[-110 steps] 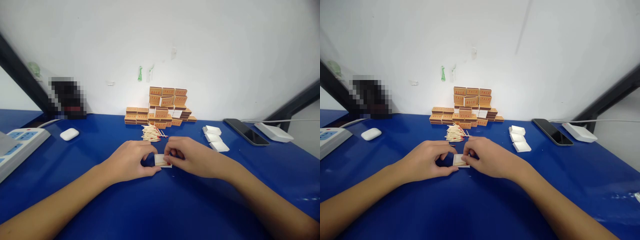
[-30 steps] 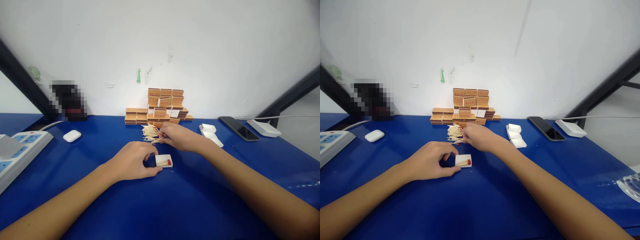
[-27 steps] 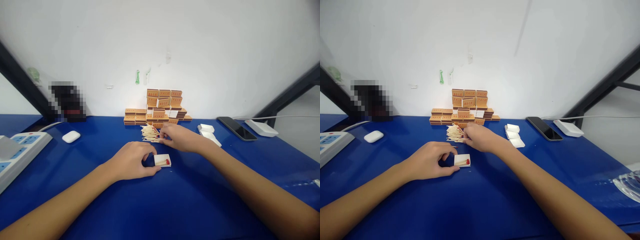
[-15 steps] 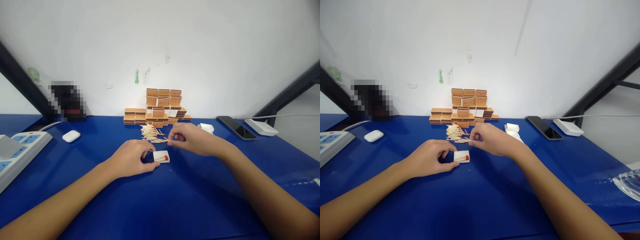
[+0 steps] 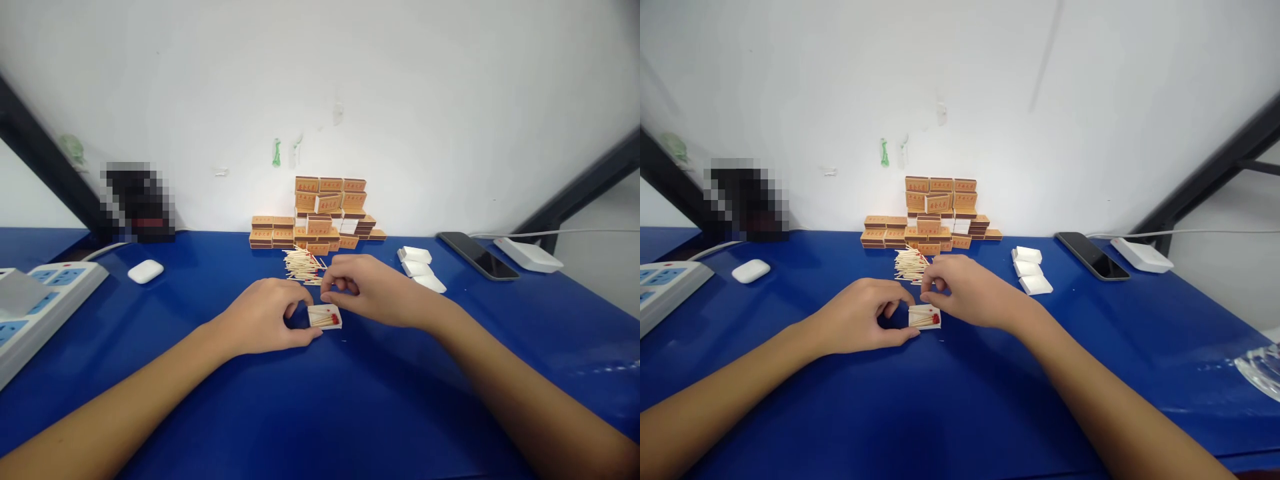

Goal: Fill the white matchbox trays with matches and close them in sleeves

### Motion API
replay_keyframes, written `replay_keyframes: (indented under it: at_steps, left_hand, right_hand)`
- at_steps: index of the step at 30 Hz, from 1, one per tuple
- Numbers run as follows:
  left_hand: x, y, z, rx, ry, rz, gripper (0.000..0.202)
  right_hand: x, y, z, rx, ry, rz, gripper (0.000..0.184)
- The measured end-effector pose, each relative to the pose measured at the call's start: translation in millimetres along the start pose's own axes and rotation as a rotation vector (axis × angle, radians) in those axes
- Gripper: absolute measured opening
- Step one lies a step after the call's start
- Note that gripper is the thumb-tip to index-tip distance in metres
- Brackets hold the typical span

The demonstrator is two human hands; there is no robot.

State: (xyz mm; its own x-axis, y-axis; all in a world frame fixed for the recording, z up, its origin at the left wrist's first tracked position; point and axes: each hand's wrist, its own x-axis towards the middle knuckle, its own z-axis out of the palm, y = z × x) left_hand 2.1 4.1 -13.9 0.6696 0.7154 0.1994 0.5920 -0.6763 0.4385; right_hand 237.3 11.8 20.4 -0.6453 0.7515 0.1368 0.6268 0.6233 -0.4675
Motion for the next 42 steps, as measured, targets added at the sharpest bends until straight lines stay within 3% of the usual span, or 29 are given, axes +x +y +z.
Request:
replay_keyframes:
  at_steps: [12,22,29,32,35,39,42]
  left_hand:
    - [-1,-2,-0.5,0.038,-0.007,0.026,0.034]
    - [0,-3,-3.9,-0.017,-0.022,-0.007,0.031]
    - [1,0,-10.3,-0.034,-0.038,-0.030,0.029]
    - [0,0,-14.4,-0.069,-0.056,-0.047,0.028]
    - [-1,1,-16.8,-0.135,-0.103,-0.076,0.030]
    - [-1,2,-16.5,-0.168,-0.153,-0.120,0.033]
    - [0,2,-15.8,-0.153,-0.148,-0.114,0.034]
  right_hand:
    - [0,-9,10,-0.028,-0.145,0.006,0.010]
    - [6,-11,26,-0.100,-0.064,-0.028,0.007]
    - [0,-14,12,-0.055,-0.120,-0.008,0.006]
    - [6,-9,12,0.021,-0.011,-0.014,0.013]
    - [20,-3,23,0.048,0.098,0.018,0.008]
    - [36,1,39,0.047,0.014,0.056,0.003]
    - [33,0,33,0.001,-0.012,0.075,0.007]
